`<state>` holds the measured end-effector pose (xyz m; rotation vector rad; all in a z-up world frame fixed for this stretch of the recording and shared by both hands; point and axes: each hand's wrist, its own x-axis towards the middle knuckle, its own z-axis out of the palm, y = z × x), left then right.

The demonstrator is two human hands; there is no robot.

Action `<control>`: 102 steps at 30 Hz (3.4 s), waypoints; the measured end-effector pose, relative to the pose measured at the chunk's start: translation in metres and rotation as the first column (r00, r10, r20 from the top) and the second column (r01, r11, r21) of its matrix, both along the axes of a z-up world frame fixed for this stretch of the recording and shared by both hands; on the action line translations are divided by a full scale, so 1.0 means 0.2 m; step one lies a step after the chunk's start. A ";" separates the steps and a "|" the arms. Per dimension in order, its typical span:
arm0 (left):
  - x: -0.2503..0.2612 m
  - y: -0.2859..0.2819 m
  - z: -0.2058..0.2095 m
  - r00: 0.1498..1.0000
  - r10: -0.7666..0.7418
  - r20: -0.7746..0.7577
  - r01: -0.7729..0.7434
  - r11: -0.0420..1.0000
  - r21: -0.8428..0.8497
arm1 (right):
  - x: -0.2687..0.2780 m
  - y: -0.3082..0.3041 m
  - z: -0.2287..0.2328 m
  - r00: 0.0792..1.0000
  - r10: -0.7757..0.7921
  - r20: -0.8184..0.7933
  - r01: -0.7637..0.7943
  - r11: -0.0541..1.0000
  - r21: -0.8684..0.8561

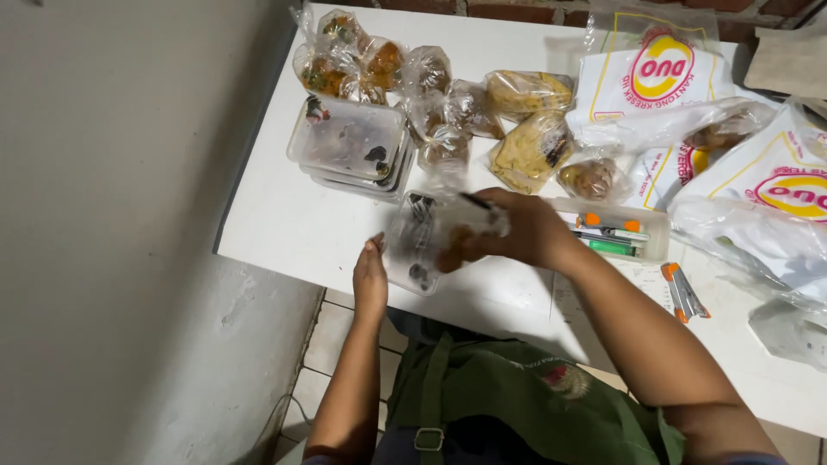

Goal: The recorder packages various food items into plastic bags and containers, organizes them by order, and marks receipts for takeout.

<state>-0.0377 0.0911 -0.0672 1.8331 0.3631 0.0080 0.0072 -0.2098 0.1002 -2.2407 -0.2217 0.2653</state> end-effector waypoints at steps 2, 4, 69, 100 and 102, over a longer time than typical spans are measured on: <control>-0.03 -0.04 0.07 0.995 0.006 0.103 0.004 0.995 -0.095 | 0.06 0.19 -0.08 0.978 0.206 0.043 -0.206 0.979 -0.009; -0.07 -0.04 0.01 0.970 -0.073 0.232 0.060 0.996 0.062 | 0.06 0.24 -0.13 0.982 0.171 0.084 -0.175 0.984 0.045; -0.20 -0.76 0.00 0.078 -0.954 0.290 0.531 0.286 0.798 | -0.87 -0.73 -0.64 0.822 -0.193 0.536 0.427 0.831 -0.356; -0.15 -0.79 0.07 0.129 -0.945 0.300 0.572 0.318 0.756 | -0.46 -1.59 -0.65 0.849 -0.291 0.440 0.525 0.378 -0.763; -0.17 -0.76 0.07 0.168 -0.930 0.328 0.548 0.364 0.753 | -0.45 -1.64 -0.73 0.863 -0.256 0.434 0.503 0.381 -0.775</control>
